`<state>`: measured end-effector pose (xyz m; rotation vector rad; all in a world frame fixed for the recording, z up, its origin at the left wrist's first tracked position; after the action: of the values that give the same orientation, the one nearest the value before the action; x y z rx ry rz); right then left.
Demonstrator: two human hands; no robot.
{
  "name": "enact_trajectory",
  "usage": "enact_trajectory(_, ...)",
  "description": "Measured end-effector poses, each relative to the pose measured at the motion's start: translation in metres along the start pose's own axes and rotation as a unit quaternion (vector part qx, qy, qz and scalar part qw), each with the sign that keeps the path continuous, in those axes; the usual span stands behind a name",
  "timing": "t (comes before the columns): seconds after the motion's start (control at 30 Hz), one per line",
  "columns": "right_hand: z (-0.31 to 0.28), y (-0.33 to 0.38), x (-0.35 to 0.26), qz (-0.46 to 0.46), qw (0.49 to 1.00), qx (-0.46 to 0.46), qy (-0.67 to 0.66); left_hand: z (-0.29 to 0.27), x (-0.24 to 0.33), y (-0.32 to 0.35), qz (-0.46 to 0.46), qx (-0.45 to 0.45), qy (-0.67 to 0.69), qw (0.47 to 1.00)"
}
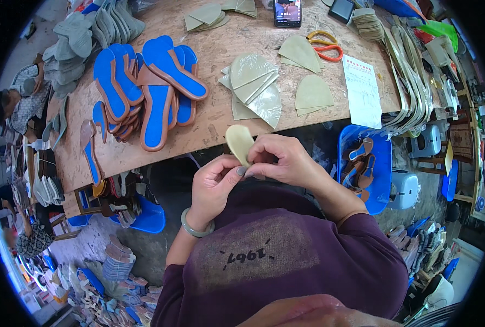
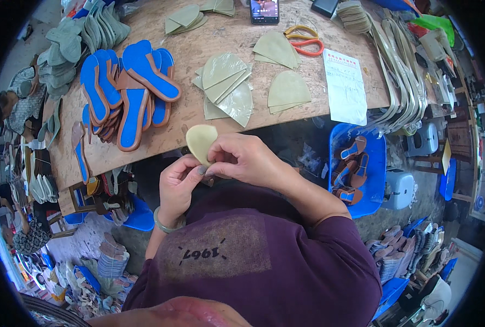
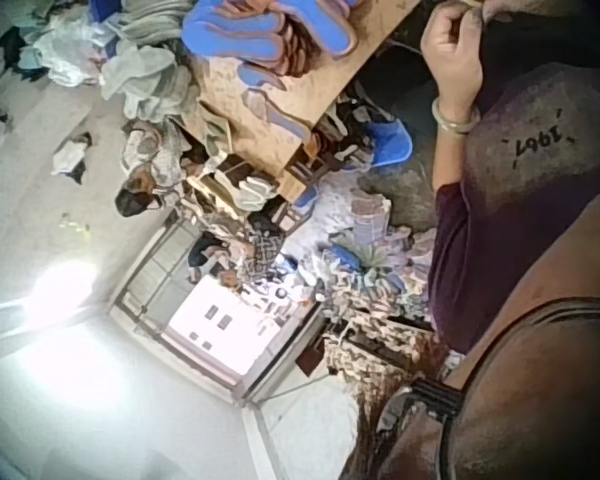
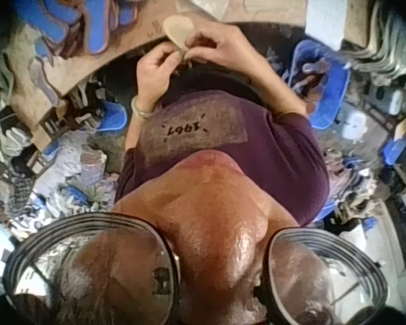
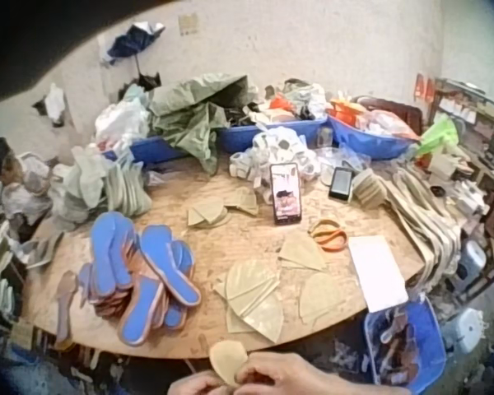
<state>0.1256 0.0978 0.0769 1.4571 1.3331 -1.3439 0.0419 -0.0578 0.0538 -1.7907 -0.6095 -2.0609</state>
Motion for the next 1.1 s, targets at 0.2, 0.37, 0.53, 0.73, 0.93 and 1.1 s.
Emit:
enact_trajectory(0.2,0.001,0.001,-0.002,-0.012,0.999,0.036,-0.021,0.003,0.004,-0.001,-0.021,0.004,0.047,0.999)
enact_trajectory(0.37,0.0,0.001,-0.006,-0.063,0.997,0.043,0.004,-0.003,0.002,0.002,-0.005,0.021,-0.054,0.998)
enact_trajectory(0.53,0.001,0.0,-0.012,-0.109,0.993,0.034,0.032,-0.003,0.005,0.002,-0.009,0.038,-0.012,0.999)
enact_trajectory(0.73,0.003,0.0,-0.013,-0.142,0.986,0.048,0.078,-0.001,0.006,0.0,-0.016,0.055,0.01,0.998)
enact_trajectory(0.93,0.005,-0.001,-0.013,-0.162,0.979,0.071,0.098,0.0,0.006,0.0,0.011,0.071,-0.037,0.997)
enact_trajectory(1.1,0.006,0.0,-0.011,-0.189,0.969,0.078,0.137,-0.003,0.007,-0.001,0.029,0.075,-0.095,0.992)
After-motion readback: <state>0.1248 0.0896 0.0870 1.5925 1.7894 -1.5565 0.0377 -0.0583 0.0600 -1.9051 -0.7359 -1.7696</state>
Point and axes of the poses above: each hand's wrist, its own y-axis away from the middle knuckle, its own z-axis out of the palm, x = y × z, the point moved 4 cm from there along -y, towards the middle knuckle, and after that the axes turned 6 degrees about -y, right-handed, at the moved point
